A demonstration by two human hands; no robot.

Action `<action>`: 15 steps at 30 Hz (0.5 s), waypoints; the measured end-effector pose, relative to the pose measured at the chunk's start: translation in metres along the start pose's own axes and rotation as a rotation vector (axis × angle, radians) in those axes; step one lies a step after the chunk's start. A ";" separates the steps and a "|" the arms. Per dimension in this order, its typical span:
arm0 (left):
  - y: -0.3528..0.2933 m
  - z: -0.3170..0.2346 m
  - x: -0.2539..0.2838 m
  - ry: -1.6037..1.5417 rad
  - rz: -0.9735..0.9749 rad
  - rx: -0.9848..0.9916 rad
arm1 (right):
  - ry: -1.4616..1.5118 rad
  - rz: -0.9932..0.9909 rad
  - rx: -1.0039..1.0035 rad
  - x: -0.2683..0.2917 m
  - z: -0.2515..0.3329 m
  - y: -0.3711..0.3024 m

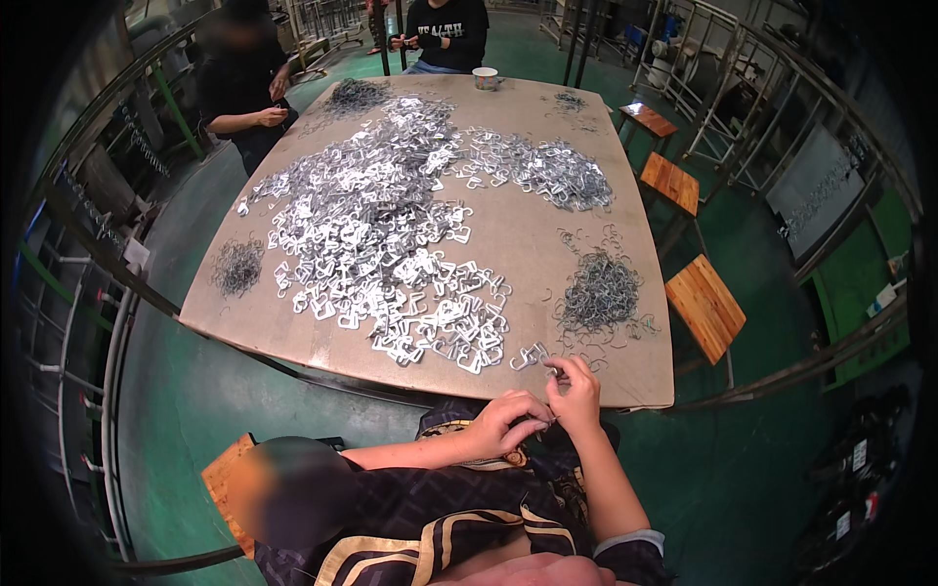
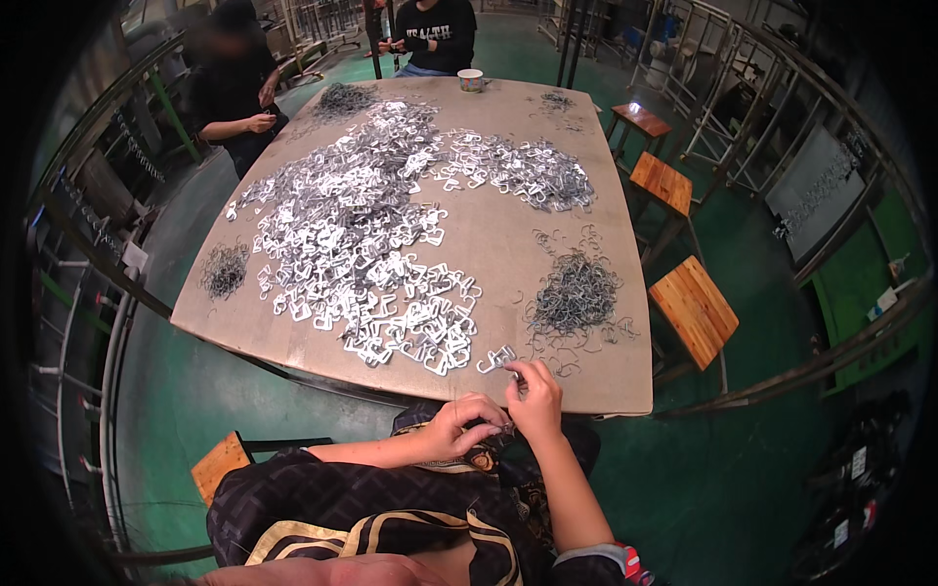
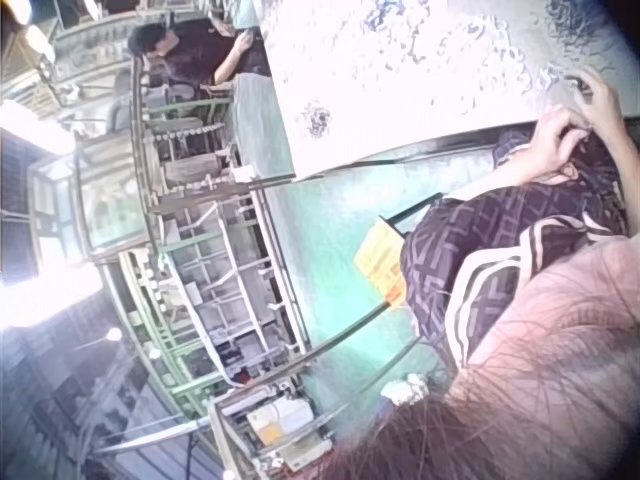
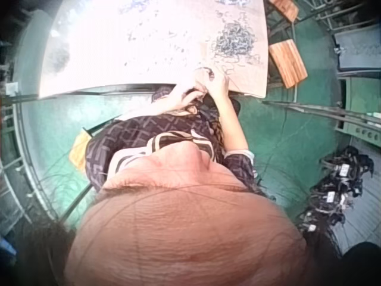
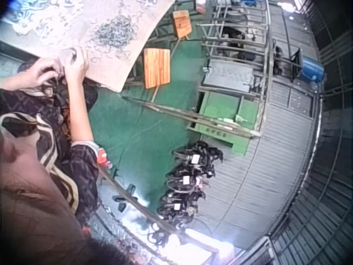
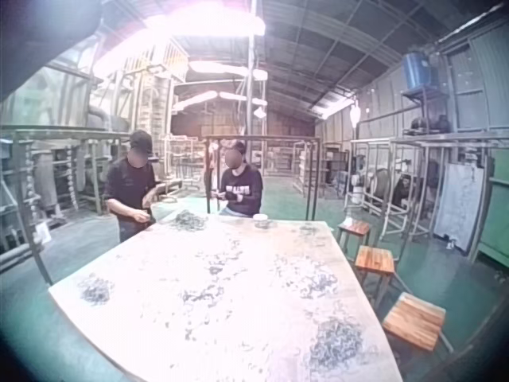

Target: The person repeatedly picks up small metal hooks and wire loops from a table, connects them by hand, and places the assembled units onto a nearby hanging rack. Other people at the table perform similar assembly work.

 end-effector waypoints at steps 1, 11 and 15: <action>0.001 0.000 0.000 -0.004 -0.005 0.005 | 0.062 -0.011 0.007 0.006 0.004 -0.002; 0.005 0.002 -0.013 -0.008 0.017 0.030 | 0.525 -0.090 -0.172 0.044 0.008 -0.039; 0.007 0.002 -0.018 -0.005 0.012 0.038 | 0.572 -0.129 -0.188 0.051 0.010 -0.051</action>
Point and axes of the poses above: each hand's wrist, its own y-axis towards the middle knuckle, its own x-axis out of the back of the hand, z = x × y, the point moved 8 cm from there along y, towards the middle knuckle, and after that the axes turned 15 degrees about y, right-handed, at the moved point
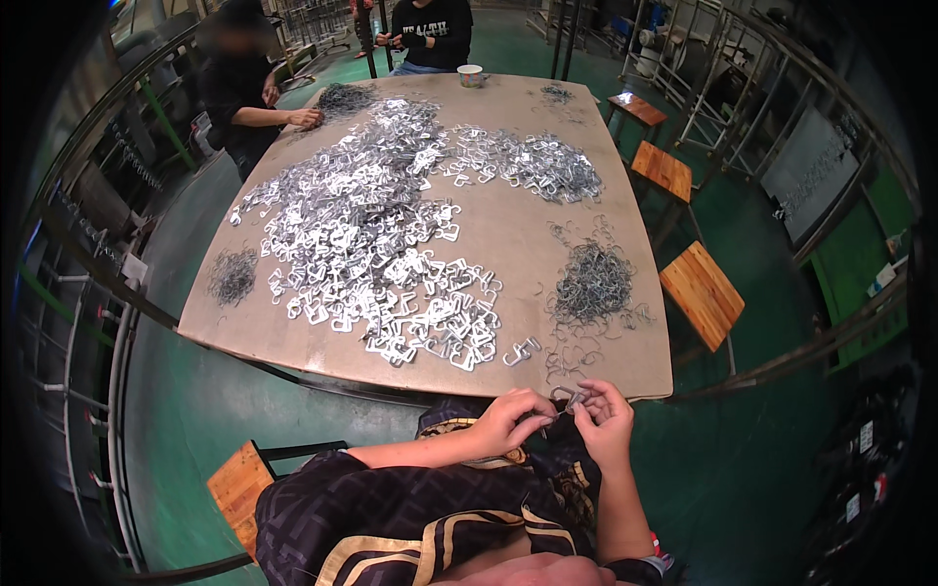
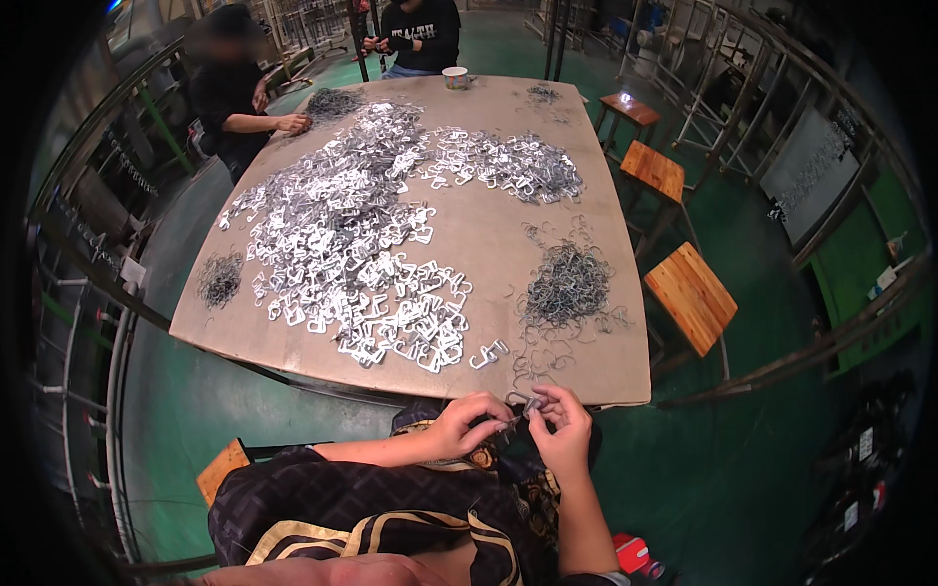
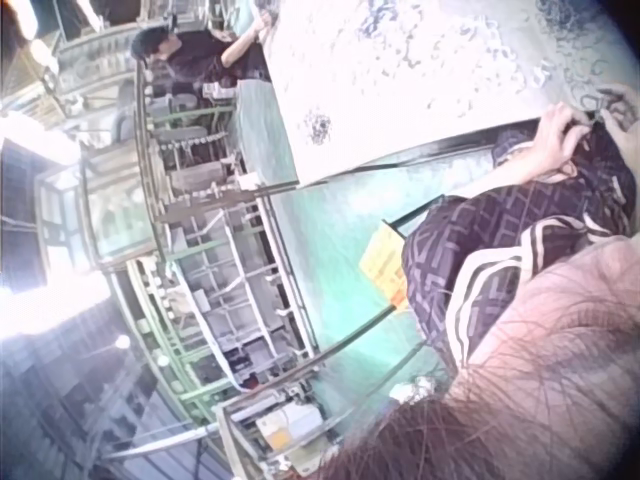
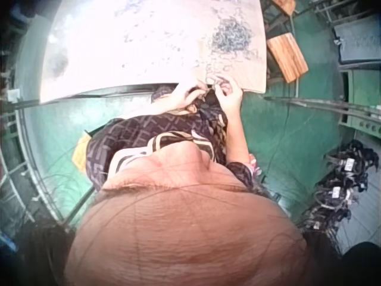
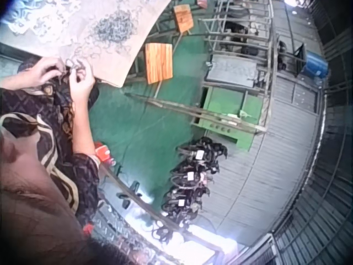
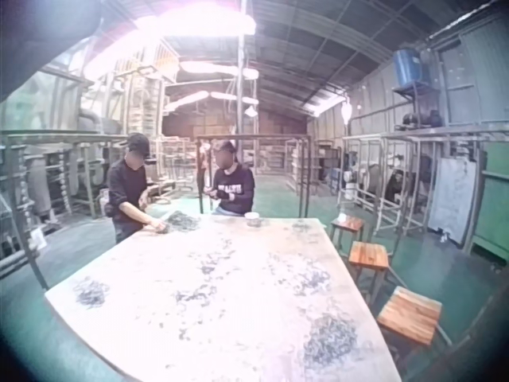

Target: The person repeatedly picks up small metal hooks and wire loops from a table, connects them by hand, and places the assembled units onto a nearby hanging rack. Other people at the table perform similar assembly work.

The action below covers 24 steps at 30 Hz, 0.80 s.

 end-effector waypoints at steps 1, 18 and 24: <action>0.000 0.000 -0.001 -0.003 0.000 0.007 | -0.006 -0.010 -0.003 0.001 0.001 -0.002; 0.006 0.011 -0.019 -0.003 0.005 0.106 | -0.031 -0.208 0.024 0.019 0.003 -0.018; 0.004 0.015 -0.024 -0.047 0.020 0.137 | -0.035 -0.254 0.057 0.028 -0.004 -0.017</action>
Point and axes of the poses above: each hand's wrist, its own y-axis towards the middle knuckle, its own x-axis out of the back of the hand, z = x × y, the point moved 8 cm from there along y, towards the middle knuckle, and after that the axes turned 15 degrees about y, right-handed, at the moved point
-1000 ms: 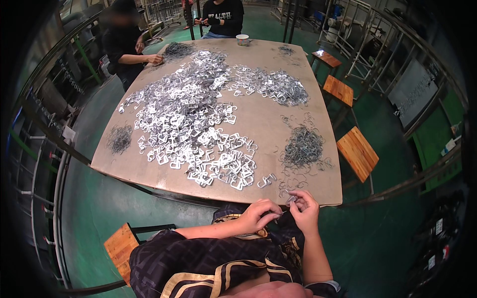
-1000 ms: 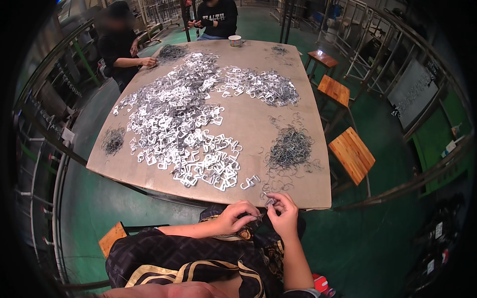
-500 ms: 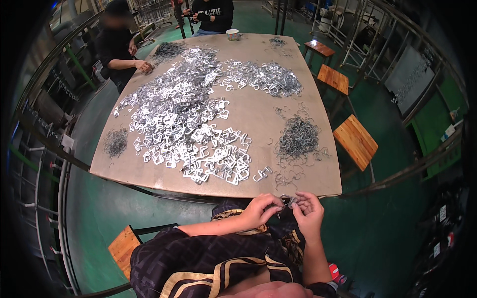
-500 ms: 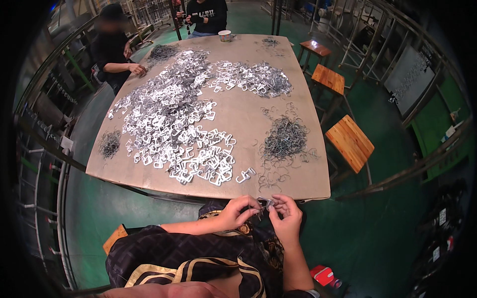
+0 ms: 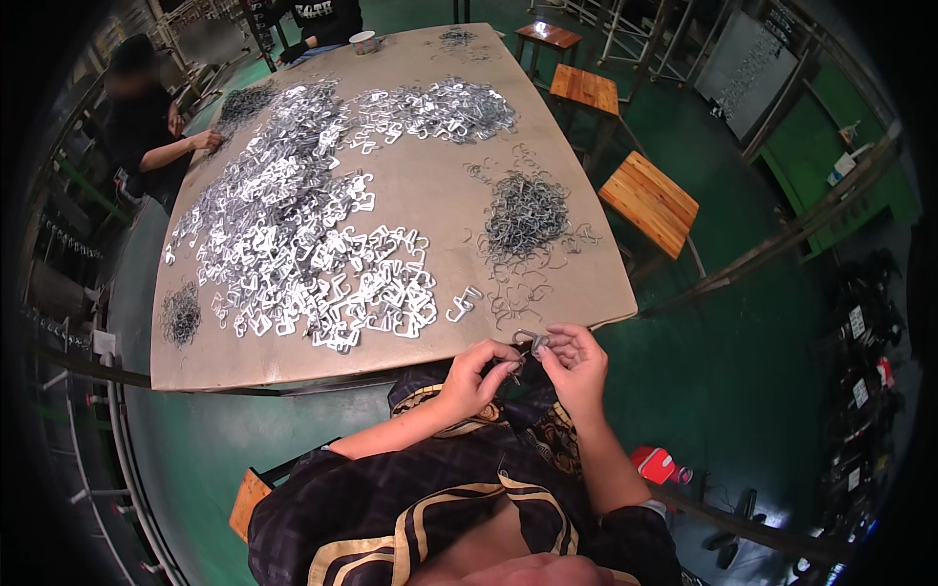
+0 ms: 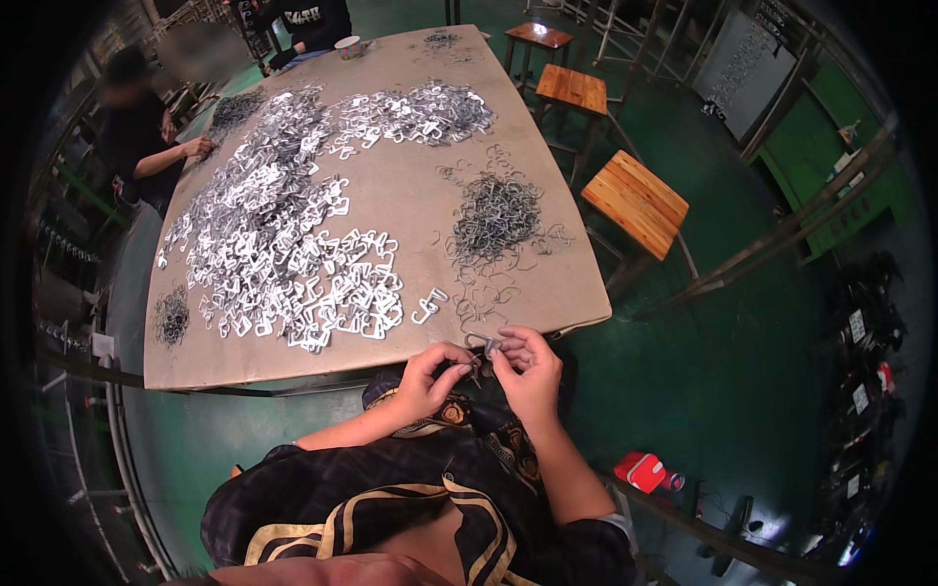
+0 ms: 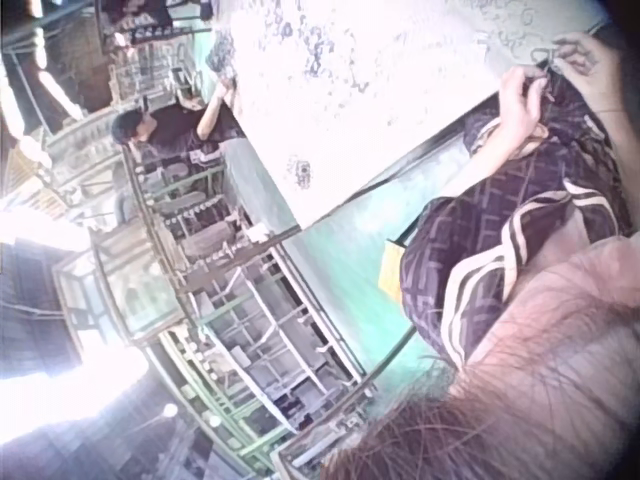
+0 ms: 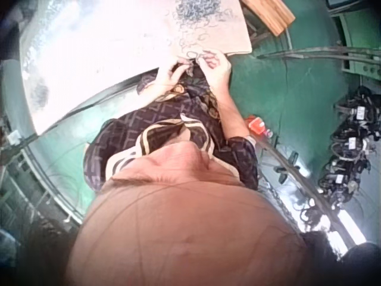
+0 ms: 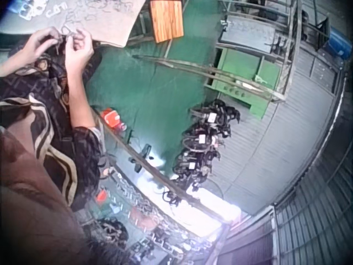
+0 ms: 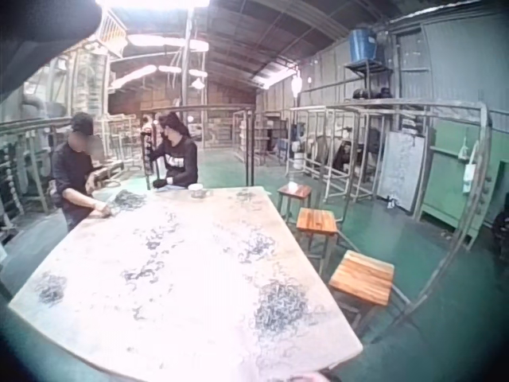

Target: The person repeatedly picks up small metal hooks and wire loops from a table, connects them by hand, and places the assembled units onto a nearby hanging rack. Other people at the table perform similar assembly work.

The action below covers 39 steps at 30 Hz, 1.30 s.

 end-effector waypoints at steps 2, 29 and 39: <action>0.002 -0.004 -0.001 0.025 0.016 -0.020 | 0.009 -0.007 -0.007 0.000 0.000 -0.001; 0.075 0.070 -0.008 1.090 0.046 -0.007 | -0.290 -0.078 0.109 0.013 -0.001 -0.020; 0.077 0.075 -0.006 1.033 0.044 0.030 | -0.295 -0.037 0.085 0.011 -0.008 -0.020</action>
Point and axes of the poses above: each hand's wrist, its own y-axis towards the middle knuckle, its own x-axis out of the back of the hand, z = x × y, the point moved 8 cm from there along y, towards the middle knuckle, and after that the axes turned 15 degrees about y, right-handed, at the moved point
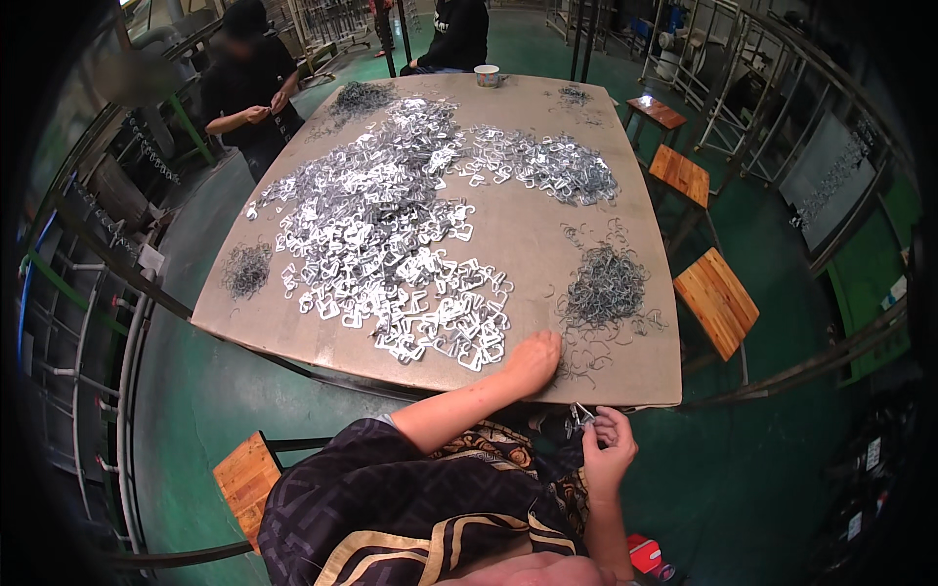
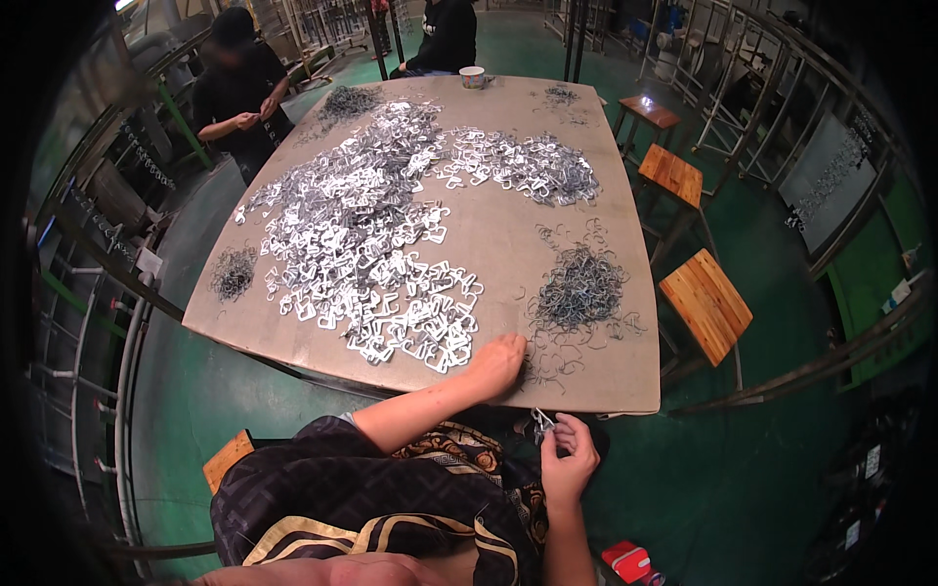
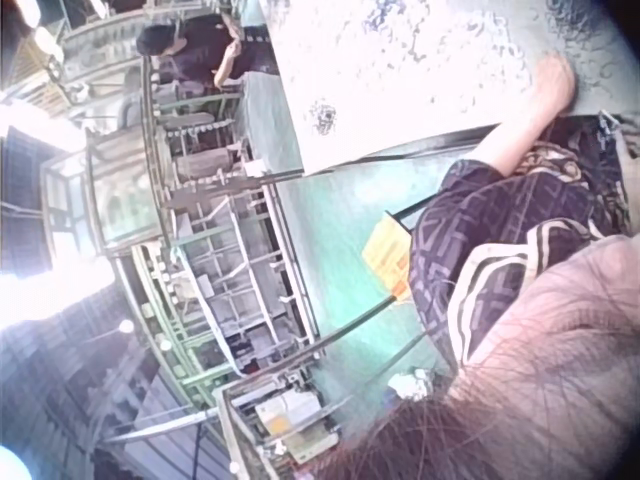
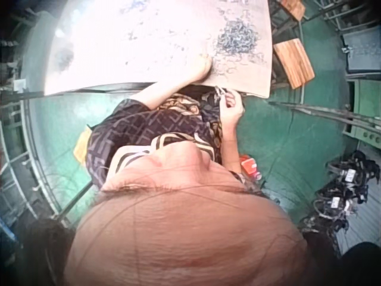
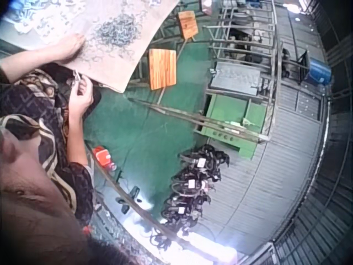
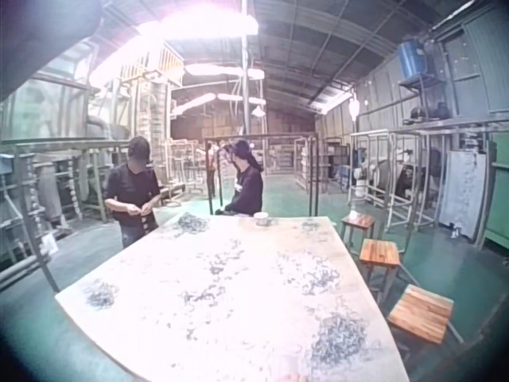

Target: The person repeatedly picks up small metal hooks and wire loops from a table, connects them by hand, and places the assembled units onto a nearby hanging rack. Other people at the table perform similar assembly work.

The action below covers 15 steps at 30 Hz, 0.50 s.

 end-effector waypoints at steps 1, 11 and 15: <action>0.000 0.002 0.006 -0.051 -0.003 0.019 | 0.019 -0.011 -0.005 0.000 -0.001 0.000; -0.004 0.017 0.010 -0.236 -0.037 0.026 | -0.020 0.032 0.025 -0.005 0.002 0.000; -0.008 0.020 0.014 -0.318 -0.070 0.051 | -0.013 0.041 0.030 -0.006 0.002 0.000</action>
Point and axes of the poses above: each hand's wrist, its own y-axis towards the middle knuckle, its own x-axis out of the back of the hand, z = x × y, the point moved 8 cm from there along y, towards the middle knuckle, and after that the axes turned 15 degrees about y, right-handed, at the moved point
